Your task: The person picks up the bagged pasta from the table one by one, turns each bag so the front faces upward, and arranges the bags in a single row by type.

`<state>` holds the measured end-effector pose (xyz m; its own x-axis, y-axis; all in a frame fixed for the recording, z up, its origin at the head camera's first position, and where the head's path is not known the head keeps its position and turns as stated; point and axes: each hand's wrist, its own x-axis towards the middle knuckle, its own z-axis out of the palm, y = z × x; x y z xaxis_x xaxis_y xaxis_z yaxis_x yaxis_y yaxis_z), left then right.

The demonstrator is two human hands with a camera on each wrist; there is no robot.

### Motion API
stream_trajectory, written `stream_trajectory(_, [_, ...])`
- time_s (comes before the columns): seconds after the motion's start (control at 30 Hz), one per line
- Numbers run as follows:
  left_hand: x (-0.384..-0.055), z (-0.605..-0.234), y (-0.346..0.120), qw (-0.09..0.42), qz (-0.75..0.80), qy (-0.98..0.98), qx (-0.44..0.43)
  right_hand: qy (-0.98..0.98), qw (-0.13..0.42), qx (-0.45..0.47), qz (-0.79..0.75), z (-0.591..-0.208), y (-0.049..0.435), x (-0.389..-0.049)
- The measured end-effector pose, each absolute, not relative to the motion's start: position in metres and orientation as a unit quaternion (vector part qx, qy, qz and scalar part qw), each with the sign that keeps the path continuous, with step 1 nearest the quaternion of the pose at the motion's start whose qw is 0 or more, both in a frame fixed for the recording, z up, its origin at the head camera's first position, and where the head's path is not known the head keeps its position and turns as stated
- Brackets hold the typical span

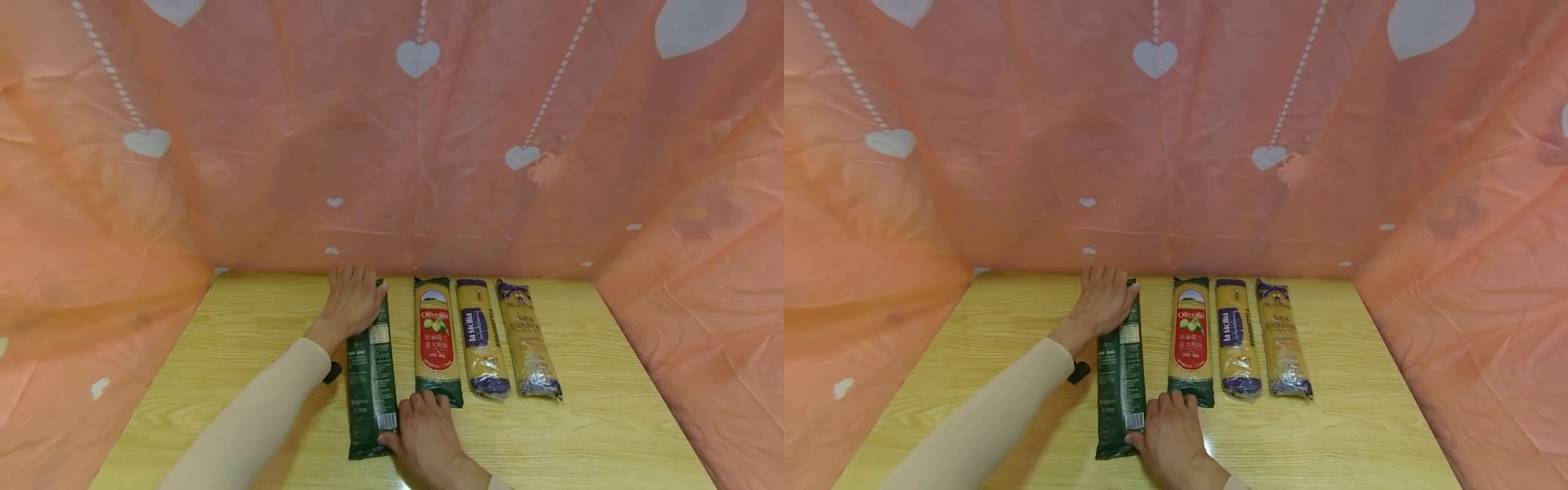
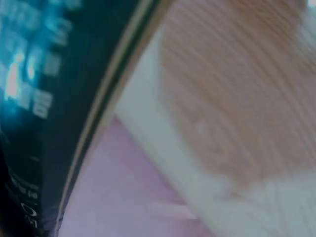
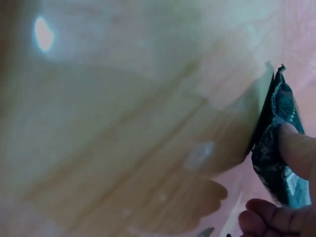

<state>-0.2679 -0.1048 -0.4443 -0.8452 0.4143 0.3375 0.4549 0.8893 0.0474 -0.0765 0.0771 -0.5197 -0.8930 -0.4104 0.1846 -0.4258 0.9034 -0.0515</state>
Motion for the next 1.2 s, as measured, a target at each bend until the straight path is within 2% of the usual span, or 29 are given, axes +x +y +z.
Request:
stream_trajectory(0.13, [-0.260, -0.429, -0.099, 0.205, -0.074, -0.943, -0.250, -0.970, 0.092, 0.212, 0.071, -0.521, 0.078, -0.081])
stream_trajectory(0.3, [-0.254, -0.413, -0.092, 0.243, -0.088, -0.930, -0.263, -0.969, 0.069, 0.196, 0.130, -0.520, 0.081, -0.087])
stream_trajectory(0.47, [-0.249, -0.399, -0.087, 0.256, -0.100, -0.926, -0.261, -0.967, 0.074, 0.187, 0.155, -0.518, 0.085, -0.094])
stream_trajectory(0.7, [-0.243, -0.384, -0.084, 0.246, -0.106, -0.939, -0.216, -0.954, 0.150, 0.216, 0.146, -0.517, 0.089, -0.097])
stream_trajectory(0.93, [-0.243, -0.378, -0.083, 0.332, -0.022, -0.917, -0.222, -0.924, 0.252, 0.263, 0.114, -0.516, 0.085, -0.097])
stream_trajectory(1.0, [-0.243, -0.375, -0.082, 0.313, -0.028, -0.925, -0.211, -0.915, 0.274, 0.274, 0.109, -0.515, 0.082, -0.098])
stream_trajectory(1.13, [-0.242, -0.370, -0.083, 0.232, -0.046, -0.955, -0.178, -0.909, 0.294, 0.282, 0.087, -0.511, 0.080, -0.099])
stream_trajectory(1.2, [-0.242, -0.369, -0.085, 0.224, -0.046, -0.958, -0.172, -0.909, 0.300, 0.280, 0.067, -0.508, 0.078, -0.099])
